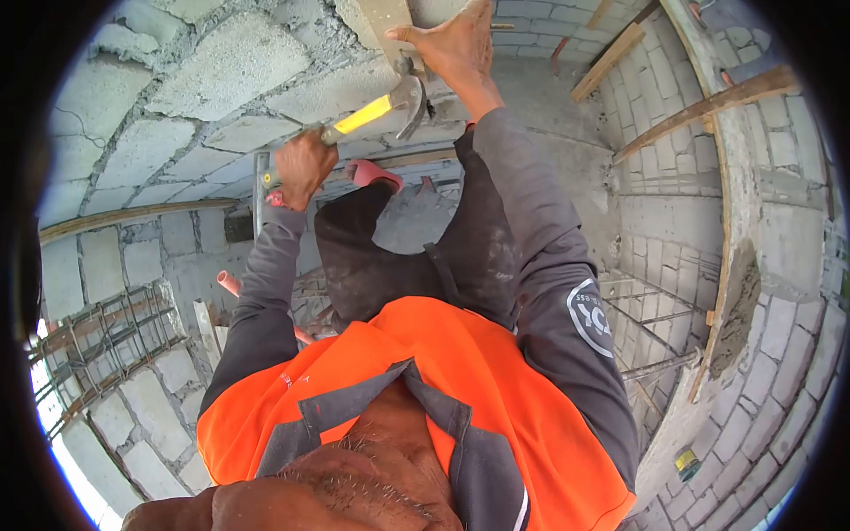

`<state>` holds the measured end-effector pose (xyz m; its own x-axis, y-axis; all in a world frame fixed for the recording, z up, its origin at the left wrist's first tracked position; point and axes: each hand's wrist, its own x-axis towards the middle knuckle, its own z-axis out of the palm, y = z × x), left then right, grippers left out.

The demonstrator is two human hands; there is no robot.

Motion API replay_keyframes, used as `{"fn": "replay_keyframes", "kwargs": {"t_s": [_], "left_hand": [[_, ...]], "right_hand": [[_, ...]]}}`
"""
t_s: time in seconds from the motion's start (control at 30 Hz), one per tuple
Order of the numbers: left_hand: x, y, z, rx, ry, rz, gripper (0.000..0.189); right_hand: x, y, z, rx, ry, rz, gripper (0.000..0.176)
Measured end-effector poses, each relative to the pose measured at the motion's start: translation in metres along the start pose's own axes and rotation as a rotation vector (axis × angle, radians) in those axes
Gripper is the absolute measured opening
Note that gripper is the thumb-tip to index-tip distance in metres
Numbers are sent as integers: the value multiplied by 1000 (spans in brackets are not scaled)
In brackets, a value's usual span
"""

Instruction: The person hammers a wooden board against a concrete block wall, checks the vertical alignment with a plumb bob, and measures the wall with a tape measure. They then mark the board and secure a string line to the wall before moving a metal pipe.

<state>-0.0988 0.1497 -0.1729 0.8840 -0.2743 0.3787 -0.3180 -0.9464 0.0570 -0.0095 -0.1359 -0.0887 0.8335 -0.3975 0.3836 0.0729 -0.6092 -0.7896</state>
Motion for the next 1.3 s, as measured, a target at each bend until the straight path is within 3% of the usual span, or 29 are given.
{"fn": "replay_keyframes", "kwargs": {"t_s": [0.1,0.17,0.23,0.33,0.37,0.43,0.47,0.53,0.6,0.7,0.77,0.8,0.83,0.87,0.9,0.97,1.03,1.17,1.27,1.3], "left_hand": [[-16,19,-14,-94,-5,56,23],[-19,25,-26,-225,83,338,18],[1,11,-27,-214,122,408,13],[17,-7,-5,16,-9,-54,14],[7,1,4,15,0,-49,14],[-30,26,17,-77,-58,-128,15],[-52,34,22,-101,-103,-163,15],[-79,65,-2,-170,-116,-245,13],[-121,74,4,-194,-235,-302,14],[-177,85,-10,-268,-356,-443,18],[-221,80,0,-189,-406,-504,20],[-232,80,-11,-193,-440,-548,22],[-245,81,-26,-199,-483,-598,25],[-257,79,-30,-210,-465,-620,25],[-268,76,-32,-226,-523,-666,28],[-287,74,-32,-251,-582,-724,31],[-300,71,-27,-296,-574,-806,36],[-299,67,-31,-317,-553,-883,38],[-302,66,-29,-379,-468,-925,38],[-304,64,-28,-386,-457,-927,39]], "right_hand": [[-4,4,2,-12,-1,-6,115],[-8,5,2,-29,-9,-18,115],[-6,1,-1,-14,-22,-39,116],[-4,2,0,5,-43,-15,120],[-4,3,0,5,-34,-20,120],[-7,7,6,-22,80,-51,94],[-10,9,5,-18,91,-69,94],[-6,6,-2,39,-53,-63,124],[-4,-1,-4,73,-58,-78,125],[-2,10,-6,170,-121,-107,118],[-8,9,-11,-29,40,-210,108],[-14,3,-19,-23,42,-242,108],[-22,-3,-28,70,166,-294,96],[-25,-20,-34,168,284,-342,84],[-24,-40,-37,175,268,-365,84],[-30,-105,-62,436,151,-660,62],[-19,-179,-74,469,145,-905,52],[34,-304,-75,343,196,-1303,49],[61,-378,-70,272,157,-1320,51],[69,-399,-69,62,89,-1244,56]]}}
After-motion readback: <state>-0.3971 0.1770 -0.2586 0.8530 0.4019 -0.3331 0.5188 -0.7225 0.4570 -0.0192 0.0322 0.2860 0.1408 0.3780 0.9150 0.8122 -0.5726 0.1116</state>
